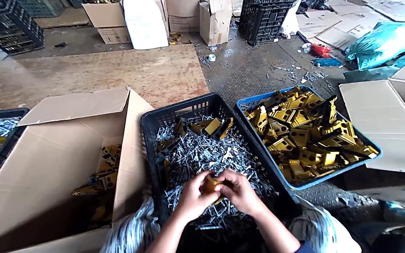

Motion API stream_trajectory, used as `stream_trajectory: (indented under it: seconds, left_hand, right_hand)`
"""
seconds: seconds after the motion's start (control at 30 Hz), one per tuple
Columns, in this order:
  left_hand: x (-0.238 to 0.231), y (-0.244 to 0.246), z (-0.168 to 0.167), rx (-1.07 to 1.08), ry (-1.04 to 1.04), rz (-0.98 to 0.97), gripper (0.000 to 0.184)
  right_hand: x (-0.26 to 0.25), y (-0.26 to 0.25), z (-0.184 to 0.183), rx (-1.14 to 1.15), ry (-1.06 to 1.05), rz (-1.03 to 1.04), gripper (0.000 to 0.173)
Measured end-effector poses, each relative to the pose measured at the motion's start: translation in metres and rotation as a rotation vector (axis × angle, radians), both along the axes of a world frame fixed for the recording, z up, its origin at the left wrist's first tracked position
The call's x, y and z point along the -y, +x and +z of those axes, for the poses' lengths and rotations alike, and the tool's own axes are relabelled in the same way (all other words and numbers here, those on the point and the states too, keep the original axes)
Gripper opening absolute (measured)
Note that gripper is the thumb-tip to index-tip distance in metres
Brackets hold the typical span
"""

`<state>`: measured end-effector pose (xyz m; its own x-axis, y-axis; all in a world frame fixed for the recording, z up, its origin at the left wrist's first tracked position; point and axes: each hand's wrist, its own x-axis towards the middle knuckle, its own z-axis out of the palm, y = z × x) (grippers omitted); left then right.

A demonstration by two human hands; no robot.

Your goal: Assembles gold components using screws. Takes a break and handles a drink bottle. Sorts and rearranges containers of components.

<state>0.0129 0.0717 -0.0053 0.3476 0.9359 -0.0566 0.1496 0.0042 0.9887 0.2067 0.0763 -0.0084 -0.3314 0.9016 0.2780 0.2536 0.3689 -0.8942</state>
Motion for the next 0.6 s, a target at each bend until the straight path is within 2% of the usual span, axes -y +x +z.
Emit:
stream_trajectory:
  seconds: [0.17, 0.3, 0.33, 0.4, 0.47, 0.6]
  left_hand:
    - [0.000, -0.005, 0.002, 0.075, 0.079, -0.075, 0.051]
    - [-0.005, -0.004, 0.002, 0.048, 0.132, -0.018, 0.076]
    - [-0.006, -0.003, 0.003, 0.050, 0.159, 0.032, 0.077]
    - [-0.006, -0.002, 0.004, 0.014, 0.240, 0.139, 0.062]
    - [-0.004, -0.002, 0.001, -0.040, 0.326, 0.167, 0.049]
    - [-0.001, 0.000, -0.007, -0.049, 0.417, 0.174, 0.045]
  right_hand:
    - [0.002, -0.002, 0.003, -0.009, 0.105, -0.016, 0.010]
    - [0.000, -0.002, 0.002, -0.017, 0.272, -0.071, 0.013]
    - [-0.001, -0.002, 0.003, -0.019, 0.321, -0.089, 0.014]
    - [-0.002, -0.003, 0.003, -0.017, 0.407, -0.121, 0.015]
    - [-0.002, -0.004, 0.002, -0.003, 0.464, -0.132, 0.016]
    - [-0.001, -0.006, -0.005, 0.071, 0.553, -0.147, 0.018]
